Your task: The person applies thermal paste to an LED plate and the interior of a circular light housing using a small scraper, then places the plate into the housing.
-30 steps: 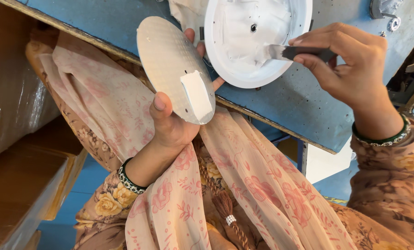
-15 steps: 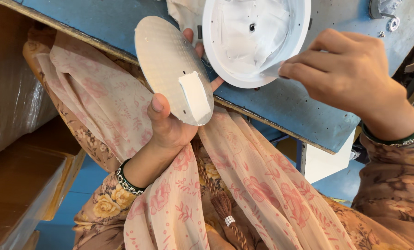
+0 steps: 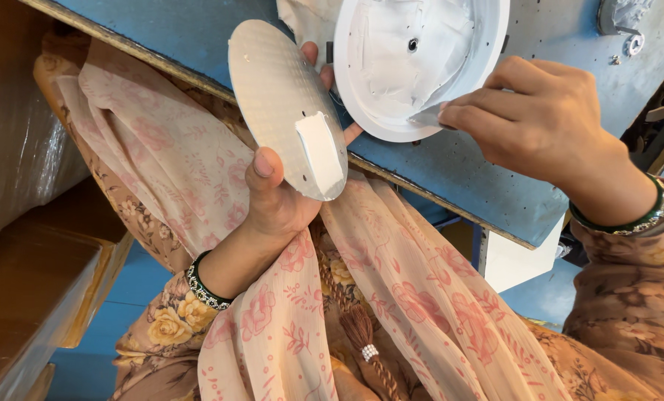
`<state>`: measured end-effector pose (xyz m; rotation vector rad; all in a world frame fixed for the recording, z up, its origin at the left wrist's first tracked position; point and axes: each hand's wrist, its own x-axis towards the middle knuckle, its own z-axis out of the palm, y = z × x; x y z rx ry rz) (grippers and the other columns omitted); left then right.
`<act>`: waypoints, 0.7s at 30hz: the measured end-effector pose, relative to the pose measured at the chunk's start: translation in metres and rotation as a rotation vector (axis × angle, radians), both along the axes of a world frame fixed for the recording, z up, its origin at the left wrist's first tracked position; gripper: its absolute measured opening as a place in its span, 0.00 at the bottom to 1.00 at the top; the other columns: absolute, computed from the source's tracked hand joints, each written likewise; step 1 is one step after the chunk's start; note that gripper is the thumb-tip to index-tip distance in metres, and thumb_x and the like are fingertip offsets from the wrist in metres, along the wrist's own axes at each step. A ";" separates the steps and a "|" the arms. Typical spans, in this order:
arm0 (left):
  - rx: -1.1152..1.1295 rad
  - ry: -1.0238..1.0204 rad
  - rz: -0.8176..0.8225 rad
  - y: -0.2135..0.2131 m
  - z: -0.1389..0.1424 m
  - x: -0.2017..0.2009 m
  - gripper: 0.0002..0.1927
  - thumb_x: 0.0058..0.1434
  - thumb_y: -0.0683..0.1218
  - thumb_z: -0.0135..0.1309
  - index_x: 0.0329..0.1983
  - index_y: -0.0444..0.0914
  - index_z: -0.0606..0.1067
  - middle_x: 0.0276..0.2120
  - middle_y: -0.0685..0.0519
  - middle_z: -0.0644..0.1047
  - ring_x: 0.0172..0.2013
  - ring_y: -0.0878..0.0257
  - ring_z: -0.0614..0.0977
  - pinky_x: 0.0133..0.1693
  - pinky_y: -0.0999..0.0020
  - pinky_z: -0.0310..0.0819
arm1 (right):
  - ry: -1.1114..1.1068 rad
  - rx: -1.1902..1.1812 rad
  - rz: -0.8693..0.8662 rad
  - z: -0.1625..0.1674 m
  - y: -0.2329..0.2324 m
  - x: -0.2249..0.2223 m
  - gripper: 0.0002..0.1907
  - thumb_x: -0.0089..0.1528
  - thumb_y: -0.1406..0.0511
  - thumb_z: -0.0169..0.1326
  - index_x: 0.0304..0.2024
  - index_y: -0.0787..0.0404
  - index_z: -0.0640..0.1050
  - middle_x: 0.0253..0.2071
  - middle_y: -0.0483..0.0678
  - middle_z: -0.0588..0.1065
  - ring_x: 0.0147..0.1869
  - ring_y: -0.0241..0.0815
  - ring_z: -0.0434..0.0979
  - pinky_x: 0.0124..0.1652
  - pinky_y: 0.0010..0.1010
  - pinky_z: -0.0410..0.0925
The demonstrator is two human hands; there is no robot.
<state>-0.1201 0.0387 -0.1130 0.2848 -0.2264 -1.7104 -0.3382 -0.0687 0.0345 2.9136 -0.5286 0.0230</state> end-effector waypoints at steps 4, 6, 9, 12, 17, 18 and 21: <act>-0.008 -0.002 0.003 0.000 0.001 -0.001 0.65 0.55 0.71 0.65 0.82 0.49 0.37 0.78 0.57 0.46 0.77 0.63 0.51 0.73 0.39 0.47 | -0.028 -0.041 -0.043 -0.001 0.002 -0.003 0.09 0.51 0.71 0.68 0.30 0.51 0.85 0.27 0.35 0.79 0.31 0.35 0.72 0.26 0.25 0.66; -0.012 -0.003 0.002 0.000 0.000 0.000 0.65 0.55 0.71 0.65 0.82 0.49 0.38 0.78 0.57 0.46 0.78 0.63 0.50 0.73 0.39 0.47 | -0.037 -0.014 -0.080 0.004 0.002 -0.006 0.08 0.53 0.69 0.70 0.33 0.51 0.87 0.26 0.36 0.77 0.31 0.35 0.72 0.26 0.25 0.64; -0.023 -0.014 0.003 0.000 0.000 0.000 0.64 0.56 0.71 0.65 0.82 0.49 0.38 0.77 0.57 0.47 0.78 0.63 0.51 0.73 0.39 0.47 | -0.032 0.003 -0.081 0.007 0.003 -0.007 0.08 0.53 0.69 0.71 0.34 0.51 0.87 0.26 0.36 0.78 0.31 0.35 0.72 0.27 0.25 0.64; -0.033 -0.012 0.006 -0.001 0.000 0.000 0.64 0.56 0.71 0.65 0.82 0.49 0.38 0.77 0.57 0.48 0.77 0.63 0.51 0.73 0.39 0.47 | -0.020 0.020 -0.066 0.007 0.003 -0.006 0.10 0.50 0.70 0.68 0.33 0.51 0.86 0.27 0.35 0.78 0.31 0.35 0.72 0.28 0.25 0.66; -0.015 -0.011 0.001 0.000 0.000 0.000 0.65 0.55 0.72 0.65 0.82 0.49 0.38 0.77 0.58 0.47 0.77 0.63 0.52 0.72 0.39 0.48 | -0.018 0.075 -0.051 0.003 0.003 -0.004 0.10 0.52 0.70 0.68 0.34 0.51 0.85 0.29 0.35 0.78 0.34 0.36 0.73 0.30 0.27 0.67; -0.014 -0.011 0.002 0.000 0.000 0.000 0.65 0.55 0.72 0.65 0.82 0.49 0.38 0.77 0.58 0.47 0.77 0.63 0.52 0.72 0.39 0.48 | -0.019 0.087 -0.055 0.001 0.003 -0.005 0.10 0.52 0.70 0.68 0.35 0.51 0.85 0.29 0.36 0.78 0.34 0.37 0.74 0.31 0.27 0.67; -0.016 -0.014 0.000 0.000 0.000 0.000 0.64 0.55 0.72 0.65 0.82 0.49 0.38 0.77 0.58 0.47 0.77 0.63 0.52 0.72 0.39 0.48 | -0.023 0.078 -0.062 -0.006 0.003 -0.008 0.10 0.54 0.70 0.67 0.36 0.51 0.85 0.30 0.36 0.77 0.36 0.36 0.74 0.32 0.27 0.67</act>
